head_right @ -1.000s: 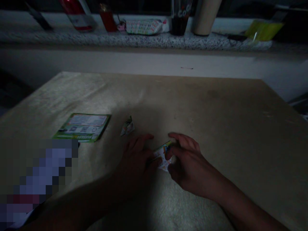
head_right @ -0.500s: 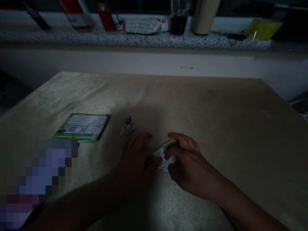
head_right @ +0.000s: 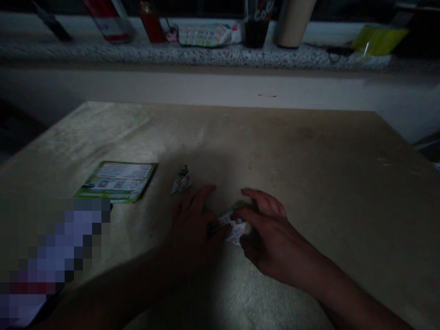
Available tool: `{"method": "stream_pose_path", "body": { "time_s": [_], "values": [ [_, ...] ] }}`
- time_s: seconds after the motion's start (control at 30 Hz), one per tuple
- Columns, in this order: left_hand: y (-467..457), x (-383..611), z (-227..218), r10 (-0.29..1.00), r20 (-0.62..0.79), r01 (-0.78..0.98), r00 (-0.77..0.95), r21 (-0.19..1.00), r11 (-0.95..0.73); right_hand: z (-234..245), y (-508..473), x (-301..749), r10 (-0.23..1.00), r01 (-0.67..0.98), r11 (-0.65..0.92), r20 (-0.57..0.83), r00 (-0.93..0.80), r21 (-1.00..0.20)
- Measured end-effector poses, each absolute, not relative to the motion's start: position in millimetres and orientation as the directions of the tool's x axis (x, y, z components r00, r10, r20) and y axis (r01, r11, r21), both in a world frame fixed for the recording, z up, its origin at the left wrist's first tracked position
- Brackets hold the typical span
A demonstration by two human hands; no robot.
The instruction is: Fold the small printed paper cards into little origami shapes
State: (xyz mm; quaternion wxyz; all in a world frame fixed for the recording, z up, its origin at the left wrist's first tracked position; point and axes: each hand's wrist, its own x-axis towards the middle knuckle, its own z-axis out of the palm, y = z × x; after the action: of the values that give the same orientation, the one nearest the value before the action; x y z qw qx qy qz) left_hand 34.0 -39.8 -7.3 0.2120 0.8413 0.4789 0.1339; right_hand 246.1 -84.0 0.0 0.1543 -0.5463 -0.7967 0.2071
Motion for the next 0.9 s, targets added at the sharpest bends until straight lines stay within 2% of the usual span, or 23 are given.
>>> {"method": "stream_pose_path", "body": {
  "time_s": [0.7,0.9],
  "values": [
    [-39.1,34.6,-3.0,0.865,-0.014,0.742,0.502,0.522,-0.422,-1.3,-82.4,247.4,0.938,0.817,0.31,0.016,-0.346,-0.486],
    [-40.8,34.2,-5.3,0.859,0.019,0.732,0.511,0.514,-0.447,-9.8,-82.4,254.0,0.951,0.829,0.294,0.061,-0.302,-0.475]
  ]
}}
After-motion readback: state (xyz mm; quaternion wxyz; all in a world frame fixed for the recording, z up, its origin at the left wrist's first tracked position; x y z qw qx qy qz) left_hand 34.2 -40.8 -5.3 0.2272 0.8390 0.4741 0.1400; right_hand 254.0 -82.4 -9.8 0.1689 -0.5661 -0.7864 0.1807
